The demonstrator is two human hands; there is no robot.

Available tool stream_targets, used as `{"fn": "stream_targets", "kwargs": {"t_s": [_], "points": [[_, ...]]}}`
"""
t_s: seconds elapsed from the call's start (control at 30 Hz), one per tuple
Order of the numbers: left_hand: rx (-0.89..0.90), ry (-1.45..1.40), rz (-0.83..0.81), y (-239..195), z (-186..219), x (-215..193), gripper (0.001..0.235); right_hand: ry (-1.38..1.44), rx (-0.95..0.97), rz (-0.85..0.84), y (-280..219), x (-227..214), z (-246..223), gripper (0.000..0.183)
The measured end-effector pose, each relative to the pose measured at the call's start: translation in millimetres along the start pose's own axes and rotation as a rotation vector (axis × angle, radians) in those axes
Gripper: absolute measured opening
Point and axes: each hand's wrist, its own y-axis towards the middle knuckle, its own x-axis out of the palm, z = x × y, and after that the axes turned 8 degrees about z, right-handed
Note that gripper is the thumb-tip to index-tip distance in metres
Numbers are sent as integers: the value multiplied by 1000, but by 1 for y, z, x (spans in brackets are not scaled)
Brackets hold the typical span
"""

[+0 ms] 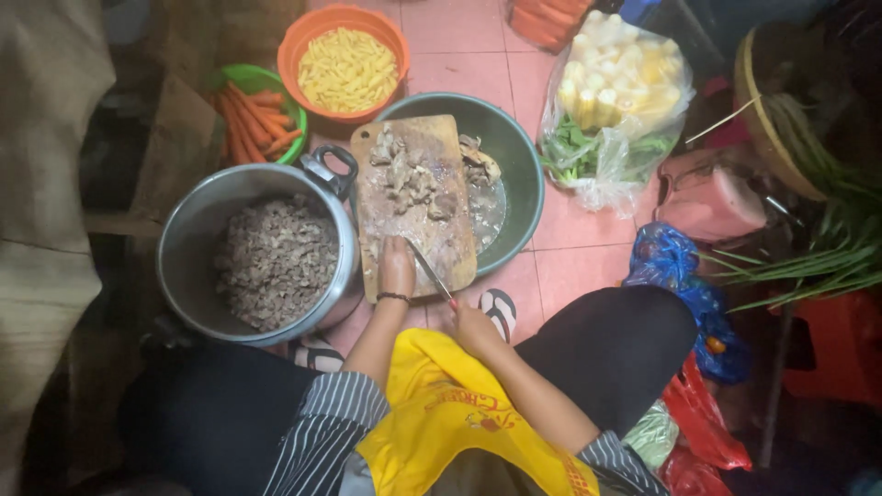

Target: Chopping meat into small pieces on a cutting board and putting them in a large pot.

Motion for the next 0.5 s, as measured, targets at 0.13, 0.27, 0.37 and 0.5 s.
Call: {"fn": "stream_targets", "kwargs": {"t_s": [0.13, 0.27, 0.37, 0.5], "points": [[-5, -20, 9, 7, 21, -16, 23, 30, -4, 76, -13, -53, -29, 44], [128, 3, -97, 5, 34, -11, 34, 28, 55, 227, 7, -51, -5, 31], [197, 66, -161, -4, 24, 11, 23, -2, 58, 233, 14, -44, 3, 30], [162, -2, -112, 2, 32, 0, 21, -4, 104, 207, 14, -50, -11, 31]]}}
